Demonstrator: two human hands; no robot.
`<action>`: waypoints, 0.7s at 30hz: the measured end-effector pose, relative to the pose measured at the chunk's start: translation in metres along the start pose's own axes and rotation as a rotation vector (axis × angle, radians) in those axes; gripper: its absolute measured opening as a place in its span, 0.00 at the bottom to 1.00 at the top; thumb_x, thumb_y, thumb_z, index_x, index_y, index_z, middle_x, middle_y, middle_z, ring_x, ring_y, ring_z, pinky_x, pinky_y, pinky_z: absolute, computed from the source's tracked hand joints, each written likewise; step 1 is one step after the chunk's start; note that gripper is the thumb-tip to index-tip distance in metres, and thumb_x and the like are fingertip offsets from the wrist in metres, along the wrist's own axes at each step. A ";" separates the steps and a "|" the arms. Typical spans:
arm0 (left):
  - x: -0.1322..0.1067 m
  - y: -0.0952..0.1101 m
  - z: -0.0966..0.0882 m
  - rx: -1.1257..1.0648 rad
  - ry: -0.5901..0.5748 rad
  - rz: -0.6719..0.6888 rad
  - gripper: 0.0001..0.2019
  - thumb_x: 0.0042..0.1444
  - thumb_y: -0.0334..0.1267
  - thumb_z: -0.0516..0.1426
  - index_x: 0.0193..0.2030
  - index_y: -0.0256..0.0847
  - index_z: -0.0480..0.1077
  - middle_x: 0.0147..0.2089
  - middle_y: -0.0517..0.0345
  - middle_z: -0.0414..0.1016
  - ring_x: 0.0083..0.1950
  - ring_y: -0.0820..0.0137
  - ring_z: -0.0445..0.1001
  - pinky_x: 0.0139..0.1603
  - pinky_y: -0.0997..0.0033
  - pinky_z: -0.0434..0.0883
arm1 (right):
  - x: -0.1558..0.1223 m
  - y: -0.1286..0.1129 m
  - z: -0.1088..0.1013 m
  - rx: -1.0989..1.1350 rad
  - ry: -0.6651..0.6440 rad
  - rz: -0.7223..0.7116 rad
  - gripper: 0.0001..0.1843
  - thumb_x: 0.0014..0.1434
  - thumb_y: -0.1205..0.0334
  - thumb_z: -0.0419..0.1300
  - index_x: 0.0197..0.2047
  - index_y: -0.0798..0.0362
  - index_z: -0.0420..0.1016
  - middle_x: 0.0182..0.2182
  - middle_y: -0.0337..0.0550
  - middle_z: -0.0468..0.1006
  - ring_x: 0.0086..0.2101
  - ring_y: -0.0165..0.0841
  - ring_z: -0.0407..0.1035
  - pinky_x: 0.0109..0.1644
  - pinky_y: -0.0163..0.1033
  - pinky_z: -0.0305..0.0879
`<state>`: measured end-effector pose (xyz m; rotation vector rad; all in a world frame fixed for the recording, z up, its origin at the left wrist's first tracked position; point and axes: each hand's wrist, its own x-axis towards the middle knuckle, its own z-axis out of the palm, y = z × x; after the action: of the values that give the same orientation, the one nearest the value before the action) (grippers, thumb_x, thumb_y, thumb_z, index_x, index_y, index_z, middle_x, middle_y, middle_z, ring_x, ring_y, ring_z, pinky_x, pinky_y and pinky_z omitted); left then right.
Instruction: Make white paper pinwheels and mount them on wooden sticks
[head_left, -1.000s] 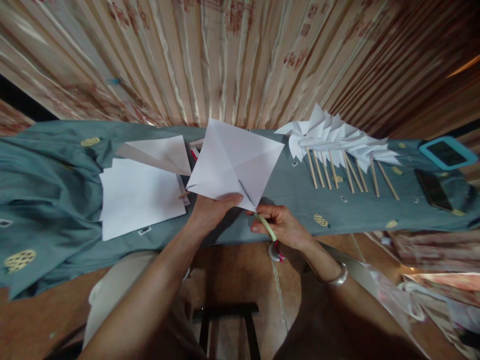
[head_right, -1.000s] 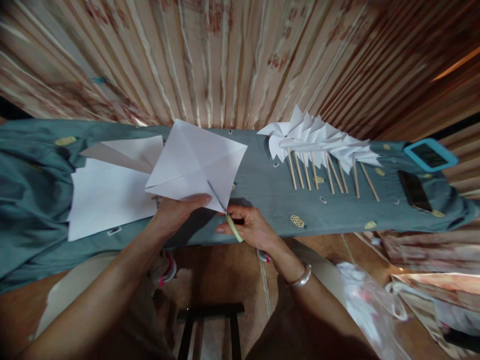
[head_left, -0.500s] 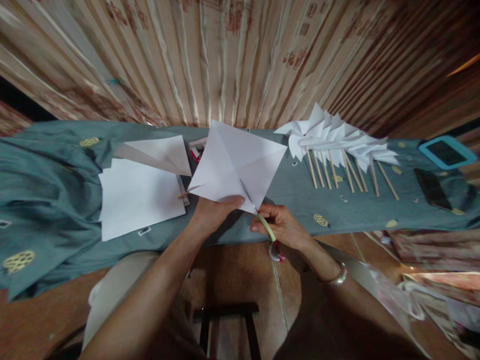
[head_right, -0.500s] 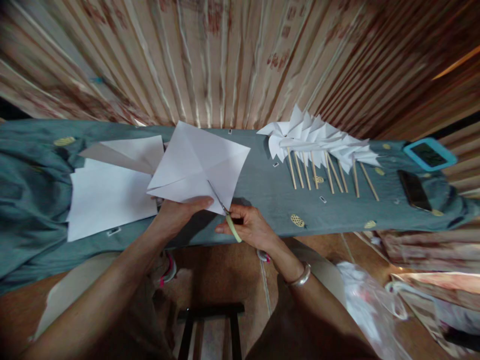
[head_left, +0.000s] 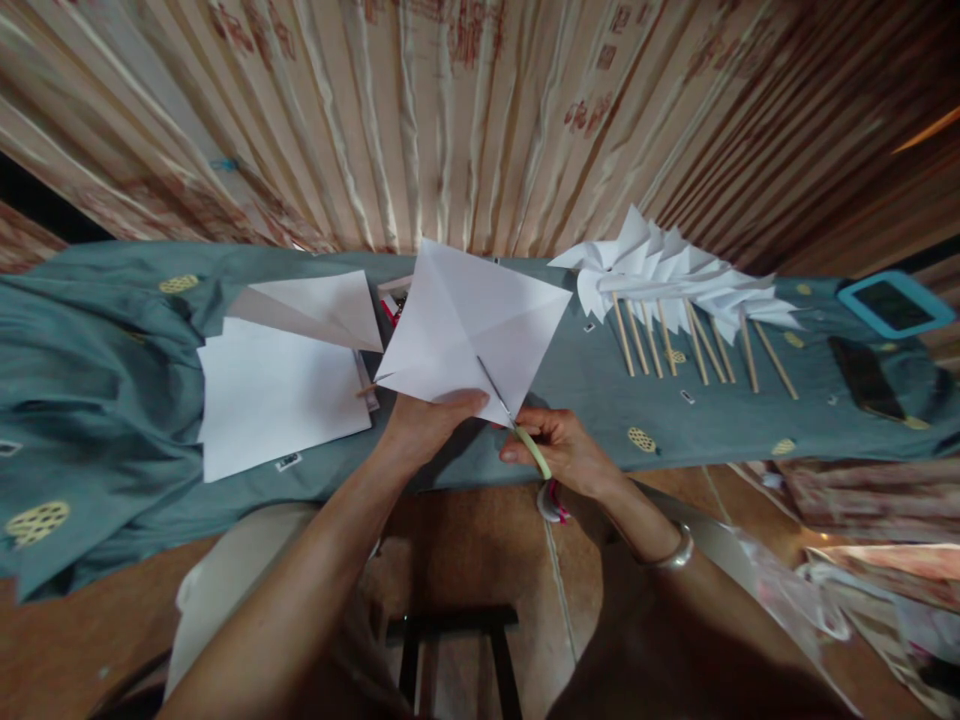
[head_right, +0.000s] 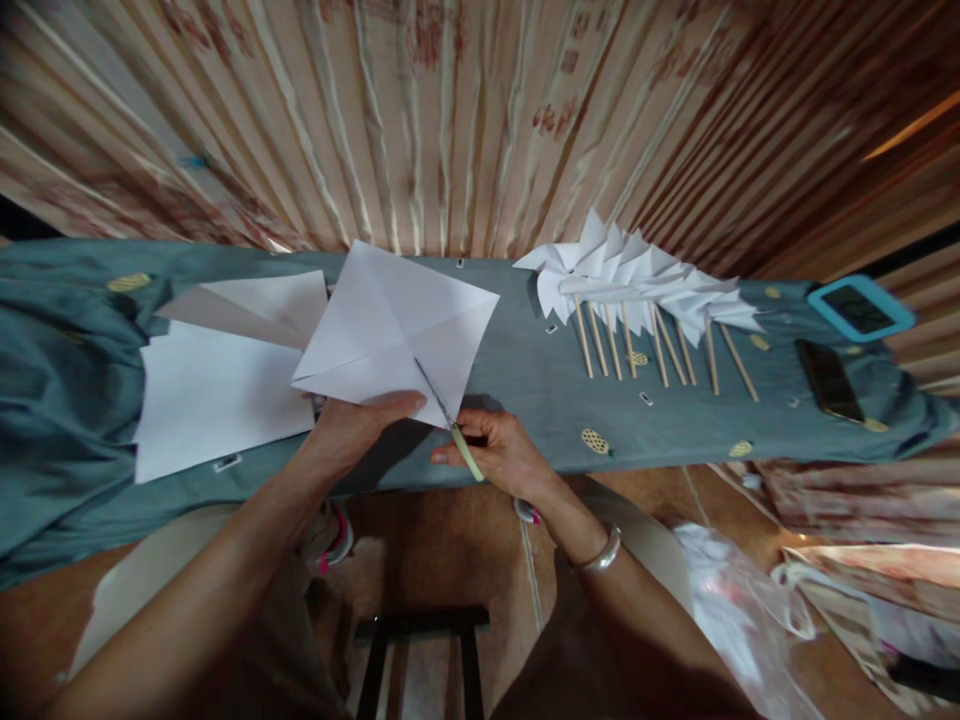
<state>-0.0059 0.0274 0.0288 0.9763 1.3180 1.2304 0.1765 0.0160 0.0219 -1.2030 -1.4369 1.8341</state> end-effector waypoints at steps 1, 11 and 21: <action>0.000 0.000 0.000 0.005 -0.004 0.002 0.17 0.34 0.37 0.66 0.35 0.39 0.71 0.39 0.54 0.77 0.41 0.62 0.74 0.48 0.61 0.73 | 0.000 0.000 0.000 0.002 0.002 -0.002 0.17 0.40 0.55 0.74 0.30 0.55 0.77 0.19 0.30 0.64 0.21 0.22 0.54 0.26 0.29 0.55; 0.000 -0.004 0.001 -0.023 -0.008 0.011 0.20 0.34 0.36 0.66 0.37 0.39 0.70 0.41 0.53 0.76 0.42 0.61 0.73 0.49 0.58 0.72 | 0.001 0.003 -0.001 0.006 0.000 -0.006 0.16 0.40 0.55 0.74 0.29 0.55 0.79 0.20 0.30 0.65 0.22 0.22 0.56 0.27 0.30 0.56; 0.000 -0.005 -0.001 0.052 -0.013 0.028 0.16 0.36 0.37 0.65 0.35 0.40 0.69 0.39 0.54 0.77 0.40 0.63 0.73 0.46 0.60 0.74 | 0.002 0.000 0.002 0.041 0.014 -0.016 0.16 0.38 0.55 0.75 0.25 0.56 0.77 0.18 0.31 0.65 0.21 0.22 0.55 0.24 0.29 0.55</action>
<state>-0.0061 0.0268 0.0238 1.0409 1.3359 1.2141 0.1738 0.0164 0.0216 -1.1788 -1.3907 1.8317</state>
